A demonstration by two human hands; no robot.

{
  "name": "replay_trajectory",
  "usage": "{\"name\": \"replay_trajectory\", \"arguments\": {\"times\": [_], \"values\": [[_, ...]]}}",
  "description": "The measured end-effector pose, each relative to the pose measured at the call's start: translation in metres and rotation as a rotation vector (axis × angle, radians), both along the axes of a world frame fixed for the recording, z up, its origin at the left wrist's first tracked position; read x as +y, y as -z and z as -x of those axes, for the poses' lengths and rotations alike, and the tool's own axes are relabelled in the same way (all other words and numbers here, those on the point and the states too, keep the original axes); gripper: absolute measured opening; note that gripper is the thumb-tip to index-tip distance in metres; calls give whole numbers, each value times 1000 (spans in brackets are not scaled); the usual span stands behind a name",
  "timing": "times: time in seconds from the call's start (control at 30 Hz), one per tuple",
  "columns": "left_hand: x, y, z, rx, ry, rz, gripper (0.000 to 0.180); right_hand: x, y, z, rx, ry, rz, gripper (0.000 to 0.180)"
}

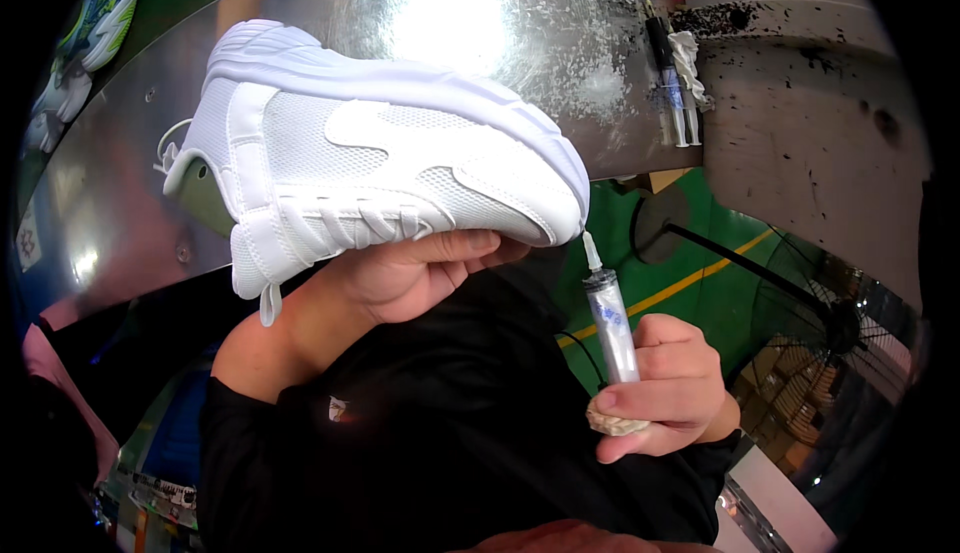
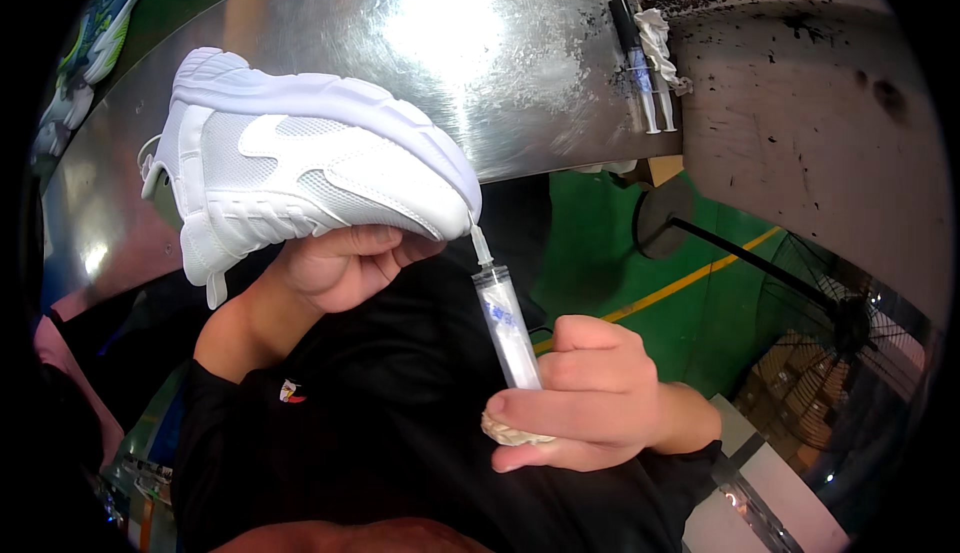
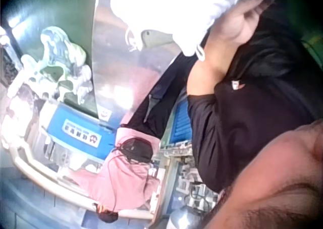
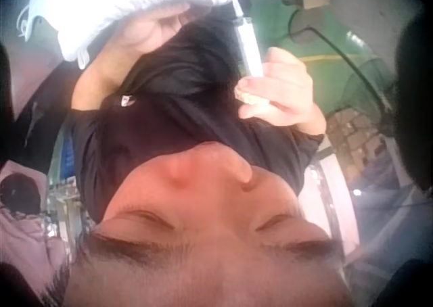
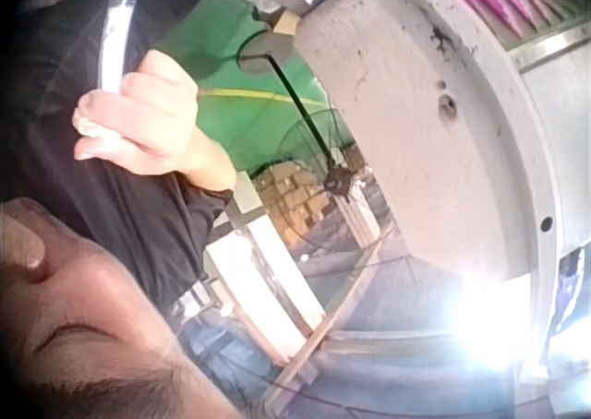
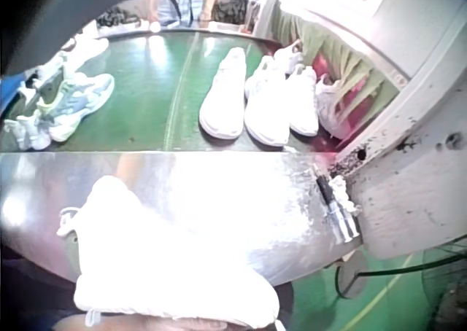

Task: The person applies a liquid substance from a syringe along the seams of several white and blue sneakers on a metal workbench. The person handles each shoe one at a time, rotating it to access different edges, and places each shoe back on the table after treatment.

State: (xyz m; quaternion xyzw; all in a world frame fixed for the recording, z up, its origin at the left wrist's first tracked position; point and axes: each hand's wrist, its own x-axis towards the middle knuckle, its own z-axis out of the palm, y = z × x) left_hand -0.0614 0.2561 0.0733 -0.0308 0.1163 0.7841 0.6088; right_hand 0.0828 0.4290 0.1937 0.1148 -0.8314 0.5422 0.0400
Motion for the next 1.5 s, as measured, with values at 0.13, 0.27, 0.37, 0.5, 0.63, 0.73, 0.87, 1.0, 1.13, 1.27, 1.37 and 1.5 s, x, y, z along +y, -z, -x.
{"name": "replay_trajectory", "arguments": {"times": [0.13, 0.27, 0.37, 0.5, 0.63, 0.73, 0.87, 1.0, 1.13, 1.27, 1.37, 1.5], "values": [[5, -2, 2, 2, -26, 0, 33, -7, 6, 1, 45, 28, -138, 31], [6, -1, 3, -5, -10, 2, 29, -14, 17, 4, 174, 48, -285, 27], [10, -8, 3, 4, -11, 14, 29, -18, 24, 6, 246, 57, -377, 26], [12, -14, 3, -21, -21, 19, 30, -20, 33, 8, 332, 75, -488, 25], [15, -18, 2, -56, -30, 25, 30, -17, 36, 8, 350, 69, -575, 30], [15, -22, 2, -51, -72, 42, 29, -16, 37, 10, 325, 40, -590, 31], [13, -11, 0, -55, -86, 97, 31, -20, 40, 12, 313, 23, -551, 32], [-10, 1, 7, -36, 58, 1, 38, -6, 34, -10, 242, 117, -501, 41], [-106, -23, 2, -33, -166, 251, 67, 1, 74, 16, 224, 222, -333, 40], [-127, -35, 28, 355, -259, 499, 82, 8, 89, 46, 250, 175, -137, 40], [-89, -33, 75, 487, -313, 452, 71, 6, 88, 58, 278, 125, -80, 40], [13, -9, 169, 417, -364, 326, 48, 8, 88, 57, 323, 101, -78, 37]]}}
